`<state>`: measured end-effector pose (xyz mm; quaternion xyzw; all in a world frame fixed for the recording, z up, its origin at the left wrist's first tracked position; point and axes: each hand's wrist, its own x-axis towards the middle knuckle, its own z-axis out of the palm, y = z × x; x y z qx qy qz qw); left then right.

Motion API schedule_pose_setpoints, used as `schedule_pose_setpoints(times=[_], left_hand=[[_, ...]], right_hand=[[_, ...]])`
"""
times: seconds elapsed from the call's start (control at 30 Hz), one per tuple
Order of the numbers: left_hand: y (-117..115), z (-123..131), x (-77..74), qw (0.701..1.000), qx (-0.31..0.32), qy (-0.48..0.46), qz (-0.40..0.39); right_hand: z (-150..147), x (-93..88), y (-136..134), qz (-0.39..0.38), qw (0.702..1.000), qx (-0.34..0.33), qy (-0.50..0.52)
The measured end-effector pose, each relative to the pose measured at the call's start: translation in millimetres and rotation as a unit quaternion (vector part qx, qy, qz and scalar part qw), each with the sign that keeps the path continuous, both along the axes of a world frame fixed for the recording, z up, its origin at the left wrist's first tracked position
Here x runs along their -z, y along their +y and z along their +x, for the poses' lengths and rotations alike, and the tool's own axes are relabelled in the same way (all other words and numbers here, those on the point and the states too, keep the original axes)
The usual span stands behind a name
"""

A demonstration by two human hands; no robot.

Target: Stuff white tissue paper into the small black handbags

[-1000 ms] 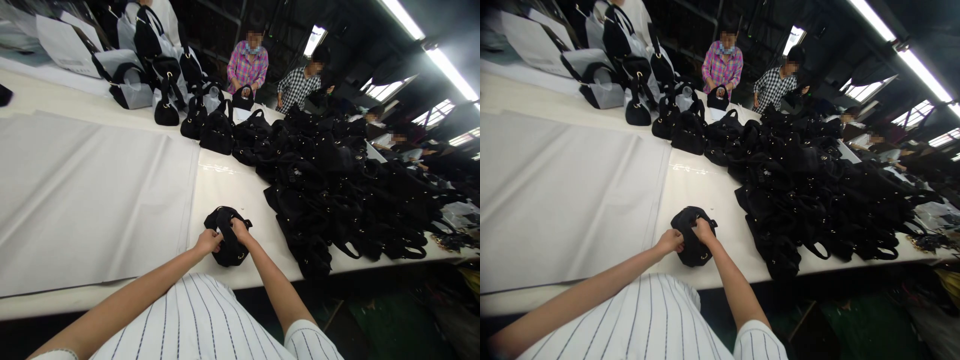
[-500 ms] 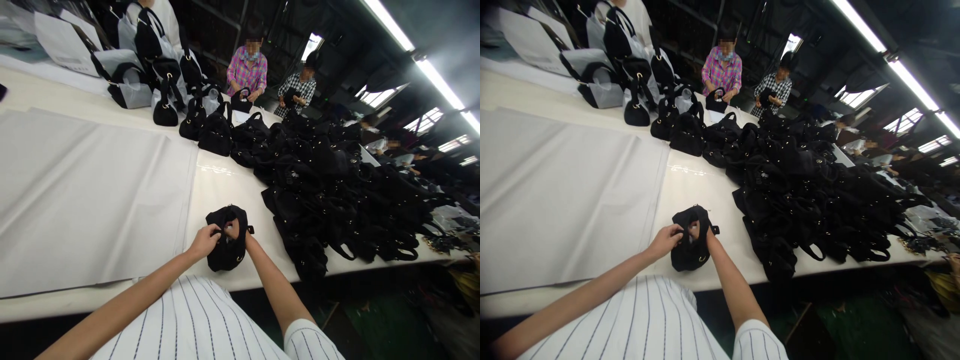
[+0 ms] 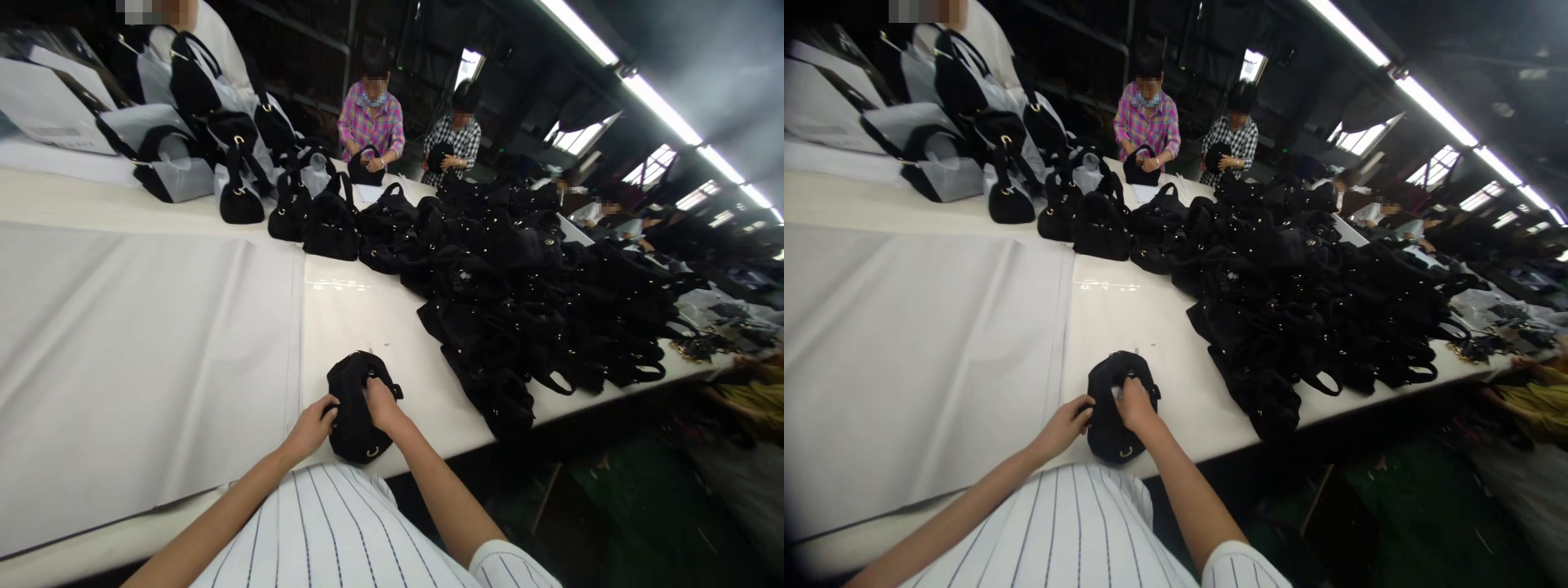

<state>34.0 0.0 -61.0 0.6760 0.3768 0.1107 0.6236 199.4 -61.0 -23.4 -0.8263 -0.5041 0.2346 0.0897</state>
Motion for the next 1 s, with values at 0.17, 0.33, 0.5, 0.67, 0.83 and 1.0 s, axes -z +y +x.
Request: schedule_pose_setpoints(times=[0.17, 0.33, 0.5, 0.67, 0.83, 1.0], left_hand=[[-9.8, -14.5, -11.7, 0.996, 0.063, 0.015, 0.066], [-11.8, -27.8, -17.9, 0.987, 0.141, 0.049, 0.058], [2.9, -20.5, -21.4, 0.983, 0.138, 0.103, 0.065], [4.4, 2.9, -12.6, 0.991, 0.090, 0.099, -0.008], [0.4, 20.4, -12.3, 0.989, 0.125, 0.079, 0.027], [32.0, 15.0, -17.0, 0.968, 0.120, 0.143, 0.165]], right_hand=[[0.7, -7.3, -16.2, -0.029, 0.996, 0.072, -0.051], [10.9, 5.8, -13.2, 0.043, 0.992, 0.091, -0.082], [10.7, 9.6, -16.1, 0.070, 0.990, 0.109, -0.053], [5.2, 7.6, -20.7, 0.055, 0.996, 0.058, -0.030], [11.6, -1.7, -15.6, 0.047, 0.996, 0.078, -0.013], [1.3, -12.5, -46.6, 0.097, 0.990, 0.098, -0.005]])
